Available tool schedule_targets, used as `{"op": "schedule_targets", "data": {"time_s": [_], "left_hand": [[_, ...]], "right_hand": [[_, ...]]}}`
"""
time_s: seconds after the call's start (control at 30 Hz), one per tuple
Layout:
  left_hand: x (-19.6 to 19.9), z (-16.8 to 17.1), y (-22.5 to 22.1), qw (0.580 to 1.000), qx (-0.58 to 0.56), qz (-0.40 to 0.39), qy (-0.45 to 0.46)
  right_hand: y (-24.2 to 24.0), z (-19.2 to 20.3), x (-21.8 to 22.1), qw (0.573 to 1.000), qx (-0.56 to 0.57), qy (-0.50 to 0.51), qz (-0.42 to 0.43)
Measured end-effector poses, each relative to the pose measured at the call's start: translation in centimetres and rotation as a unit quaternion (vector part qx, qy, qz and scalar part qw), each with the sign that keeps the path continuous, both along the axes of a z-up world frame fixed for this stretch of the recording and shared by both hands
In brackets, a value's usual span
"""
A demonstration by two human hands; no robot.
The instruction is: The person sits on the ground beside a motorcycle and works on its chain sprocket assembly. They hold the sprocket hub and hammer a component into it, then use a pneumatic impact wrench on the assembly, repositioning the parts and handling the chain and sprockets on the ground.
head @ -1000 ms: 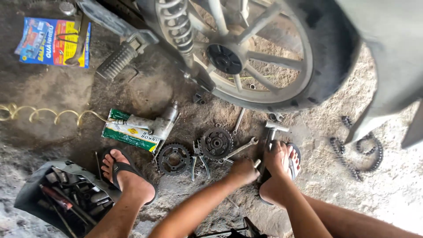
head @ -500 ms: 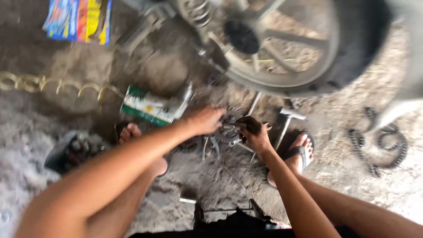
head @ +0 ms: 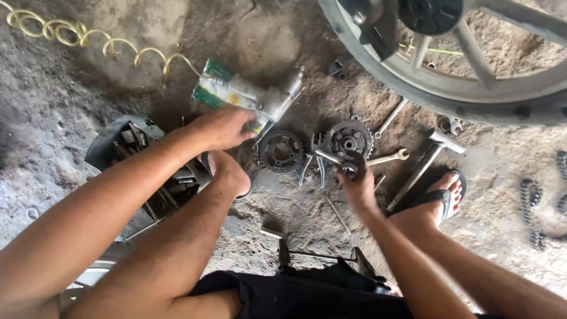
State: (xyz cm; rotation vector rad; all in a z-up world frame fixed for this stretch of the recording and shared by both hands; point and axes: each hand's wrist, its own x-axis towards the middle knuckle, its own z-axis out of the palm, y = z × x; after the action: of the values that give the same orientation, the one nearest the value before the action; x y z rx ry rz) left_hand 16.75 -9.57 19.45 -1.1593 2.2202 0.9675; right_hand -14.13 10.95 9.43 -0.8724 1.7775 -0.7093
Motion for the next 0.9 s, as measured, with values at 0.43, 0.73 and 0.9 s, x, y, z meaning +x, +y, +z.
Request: {"op": "schedule_targets", "data": {"time_s": [0.43,0.73,0.9], "left_hand": [[3.4,-3.1,-0.9,0.998,-0.051,0.009,0.028],[-0.5,-2.7,4.5,0.977,0.076,-0.143,0.136],[-0.8,0.0,2.0,0.989,-0.004,-0.146,-0.025]], "right_hand": [[11.7,-8.6,19.5,0.628,-0.068,0.205,0.748],[-2.1,1.3,14.6,0.942,0.195,-0.104,0.254],[-9.1,1.0,14.2,0.933,-0.015,-0.352,0.077]]}}
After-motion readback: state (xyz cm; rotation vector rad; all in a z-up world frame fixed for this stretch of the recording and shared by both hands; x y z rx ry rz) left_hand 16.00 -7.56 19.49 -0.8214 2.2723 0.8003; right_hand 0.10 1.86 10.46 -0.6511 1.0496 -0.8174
